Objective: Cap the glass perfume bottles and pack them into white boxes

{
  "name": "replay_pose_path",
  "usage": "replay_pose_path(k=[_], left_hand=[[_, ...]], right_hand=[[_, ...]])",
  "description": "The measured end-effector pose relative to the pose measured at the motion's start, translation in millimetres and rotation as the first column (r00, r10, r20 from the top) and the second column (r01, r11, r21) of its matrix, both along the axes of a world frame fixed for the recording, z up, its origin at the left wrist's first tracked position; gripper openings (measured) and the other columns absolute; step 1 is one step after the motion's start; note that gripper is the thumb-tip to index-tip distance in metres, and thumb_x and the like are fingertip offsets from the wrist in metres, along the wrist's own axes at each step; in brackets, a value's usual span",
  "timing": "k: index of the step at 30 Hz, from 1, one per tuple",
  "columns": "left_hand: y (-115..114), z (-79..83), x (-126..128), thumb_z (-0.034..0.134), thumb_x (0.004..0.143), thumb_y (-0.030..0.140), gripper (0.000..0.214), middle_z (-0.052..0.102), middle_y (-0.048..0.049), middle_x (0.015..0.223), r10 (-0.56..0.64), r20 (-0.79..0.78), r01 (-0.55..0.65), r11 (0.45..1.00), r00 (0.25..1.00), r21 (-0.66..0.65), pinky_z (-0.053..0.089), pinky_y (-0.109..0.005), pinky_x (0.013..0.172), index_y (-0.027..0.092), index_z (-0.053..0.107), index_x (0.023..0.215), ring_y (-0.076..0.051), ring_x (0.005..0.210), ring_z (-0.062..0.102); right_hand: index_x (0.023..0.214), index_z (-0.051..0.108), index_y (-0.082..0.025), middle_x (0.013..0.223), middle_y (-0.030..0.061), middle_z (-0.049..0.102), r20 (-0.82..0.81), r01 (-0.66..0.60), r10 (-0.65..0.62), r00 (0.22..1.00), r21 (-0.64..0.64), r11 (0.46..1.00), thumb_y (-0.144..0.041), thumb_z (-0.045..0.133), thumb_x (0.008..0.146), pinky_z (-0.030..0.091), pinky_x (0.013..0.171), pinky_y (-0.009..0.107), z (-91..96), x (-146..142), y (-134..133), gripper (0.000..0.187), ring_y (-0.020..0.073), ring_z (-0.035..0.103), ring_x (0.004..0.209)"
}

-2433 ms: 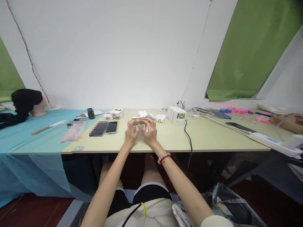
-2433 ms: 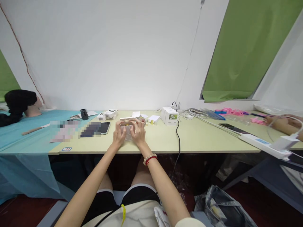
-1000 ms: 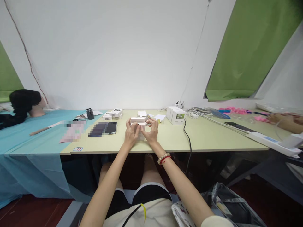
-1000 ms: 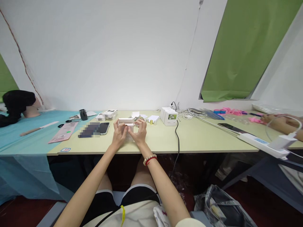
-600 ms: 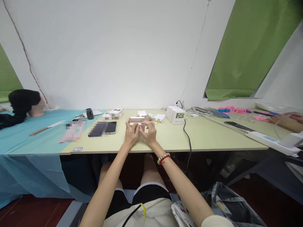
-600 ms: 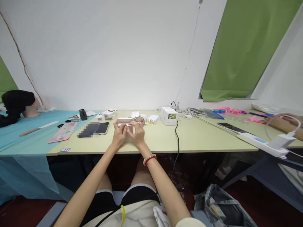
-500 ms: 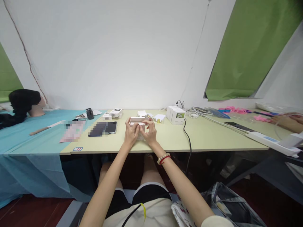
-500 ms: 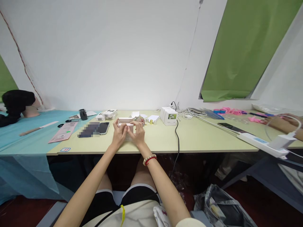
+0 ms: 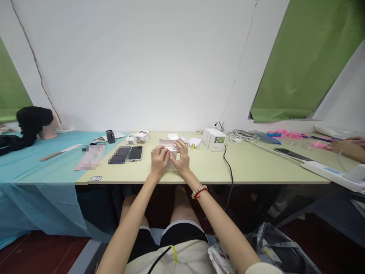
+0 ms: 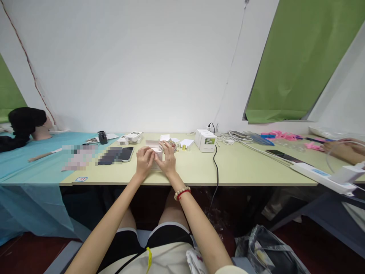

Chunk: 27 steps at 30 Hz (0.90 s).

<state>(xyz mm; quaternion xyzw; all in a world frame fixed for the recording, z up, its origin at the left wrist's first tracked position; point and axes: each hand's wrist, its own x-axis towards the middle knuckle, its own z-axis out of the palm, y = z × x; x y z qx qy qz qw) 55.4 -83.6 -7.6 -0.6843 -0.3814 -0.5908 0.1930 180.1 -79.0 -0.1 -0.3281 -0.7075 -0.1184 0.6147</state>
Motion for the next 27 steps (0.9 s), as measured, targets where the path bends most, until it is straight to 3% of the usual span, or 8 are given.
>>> replay_pose_path(k=[5,9,12,16,20,24,27], left_hand=[[-2.4,1.1,0.6,0.044,0.087,0.029,0.02,0.056,-0.0095,0.098,0.069,-0.027,-0.068,0.998,0.997,0.018,0.033,-0.036,0.086,0.019,0.062,0.087,-0.021,0.099,0.048],[-4.7,1.2,-0.3,0.046,0.086,0.031,0.02,0.052,-0.0113,0.103,0.135,-0.031,-0.134,0.99,0.99,0.034,0.032,-0.037,0.087,0.021,0.063,0.089,-0.023,0.103,0.045],[-4.8,0.8,-0.5,0.046,0.086,0.032,0.021,0.051,-0.0114,0.103,0.154,-0.053,-0.153,0.988,0.987,0.031,0.033,-0.037,0.087,0.022,0.064,0.092,-0.023,0.102,0.045],[-3.3,-0.2,0.4,0.044,0.086,0.028,0.023,0.05,-0.0112,0.105,0.187,-0.034,-0.186,0.982,0.982,0.045,0.034,-0.035,0.085,0.022,0.065,0.093,-0.022,0.102,0.044],[-2.2,-1.2,1.0,0.048,0.084,0.026,0.02,0.051,-0.0108,0.099,0.253,-0.011,-0.251,0.962,0.967,0.103,0.034,-0.033,0.08,0.022,0.066,0.091,-0.021,0.095,0.045],[-1.4,-1.4,0.7,0.048,0.083,0.026,0.02,0.054,-0.0099,0.093,0.275,-0.037,-0.269,0.957,0.961,0.111,0.034,-0.032,0.076,0.021,0.066,0.092,-0.02,0.088,0.045],[-1.8,-1.6,0.4,0.048,0.083,0.025,0.021,0.055,-0.0093,0.094,0.283,-0.047,-0.276,0.953,0.958,0.123,0.033,-0.032,0.078,0.022,0.065,0.094,-0.02,0.09,0.046]], right_hand=[[0.132,0.031,-0.02,0.122,0.0122,0.048,-0.137,-0.122,0.108,0.985,-0.096,0.988,-0.033,0.051,0.079,0.053,0.062,0.028,-7.5,1.6,8.8,0.058,0.0193,0.055,0.096],[0.132,0.033,-0.02,0.114,0.0103,0.054,-0.137,-0.164,0.139,0.981,-0.191,0.968,-0.035,0.049,0.081,0.05,0.052,0.023,-11.5,5.9,15.2,0.055,0.0168,0.058,0.085],[0.129,0.039,-0.02,0.116,0.0087,0.054,-0.109,-0.184,0.164,0.98,-0.21,0.96,-0.036,0.048,0.082,0.05,0.054,0.024,1.4,8.3,13.9,0.05,0.0164,0.058,0.085],[0.105,0.062,-0.023,0.102,0.0025,0.064,0.055,-0.197,0.225,0.973,-0.316,0.928,-0.037,0.038,0.09,0.049,0.065,0.025,40.2,10.2,9.7,0.032,0.0153,0.06,0.084],[0.089,0.07,-0.022,0.09,0.0019,0.069,0.173,-0.227,0.31,0.935,-0.381,0.896,-0.04,0.049,0.085,0.049,0.069,0.026,68.8,13.1,9.0,0.028,0.0162,0.063,0.08],[0.088,0.071,-0.022,0.09,0.0024,0.069,0.128,-0.322,0.412,0.902,-0.437,0.84,-0.039,0.058,0.08,0.052,0.068,0.026,67.0,18.0,8.1,0.023,0.0184,0.064,0.084],[0.091,0.071,-0.024,0.091,0.0024,0.069,0.046,-0.346,0.407,0.912,-0.446,0.826,-0.038,0.058,0.079,0.053,0.069,0.028,57.2,19.6,6.7,0.023,0.0198,0.064,0.087]])
